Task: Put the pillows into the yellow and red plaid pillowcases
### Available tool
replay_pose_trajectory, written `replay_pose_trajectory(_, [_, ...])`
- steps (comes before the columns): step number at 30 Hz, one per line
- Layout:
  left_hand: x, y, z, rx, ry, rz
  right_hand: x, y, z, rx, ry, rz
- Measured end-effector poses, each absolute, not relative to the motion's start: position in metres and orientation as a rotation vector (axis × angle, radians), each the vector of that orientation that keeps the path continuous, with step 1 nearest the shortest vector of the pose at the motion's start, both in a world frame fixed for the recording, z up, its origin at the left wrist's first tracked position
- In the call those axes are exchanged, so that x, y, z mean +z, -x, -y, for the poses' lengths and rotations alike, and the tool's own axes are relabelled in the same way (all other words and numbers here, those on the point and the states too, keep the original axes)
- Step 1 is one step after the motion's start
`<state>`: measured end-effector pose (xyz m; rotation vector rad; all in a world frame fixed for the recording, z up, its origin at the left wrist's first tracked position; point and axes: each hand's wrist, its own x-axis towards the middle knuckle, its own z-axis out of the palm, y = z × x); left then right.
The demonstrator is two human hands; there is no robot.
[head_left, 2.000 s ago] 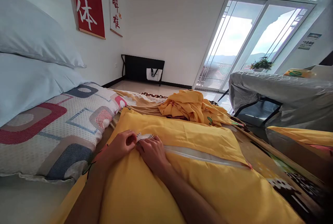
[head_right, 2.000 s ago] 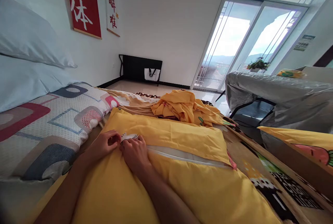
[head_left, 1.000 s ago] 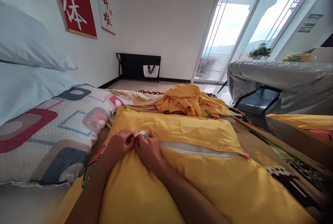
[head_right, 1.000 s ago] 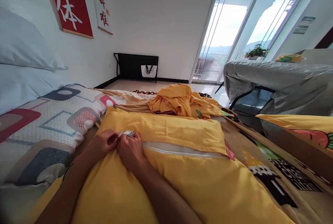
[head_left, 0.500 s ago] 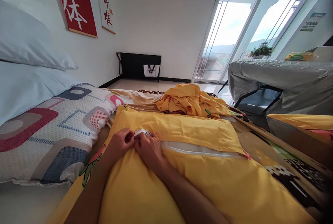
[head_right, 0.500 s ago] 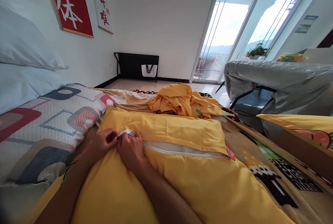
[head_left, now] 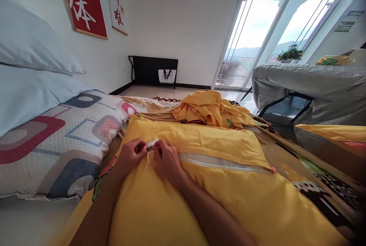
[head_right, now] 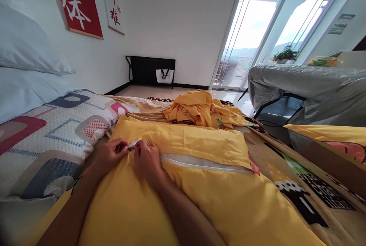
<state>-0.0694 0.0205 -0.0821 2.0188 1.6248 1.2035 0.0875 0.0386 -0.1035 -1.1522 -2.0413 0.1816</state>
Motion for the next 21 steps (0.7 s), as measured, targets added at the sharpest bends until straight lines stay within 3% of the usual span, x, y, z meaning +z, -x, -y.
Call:
replay_pose_trajectory(8, [-0.0855, 0.0725, -0.0229, 1.242, -2.005, -1.598, -0.1049, -0.0896, -0.0321, 0.079, 0.791, 2.189])
replay_pose_trajectory(14, [-0.0814, 0.0697, -0.0211, 1.238, -1.986, -1.584, -0.101, -0.0879, -0.0299, 0.009, 1.113, 2.173])
replay_pose_trajectory(21, [-0.0805, 0.0678, -0.0194, 1.216, -2.005, -1.555, -0.0998, -0.0853, -0.0344, 0.067, 1.187, 2.262])
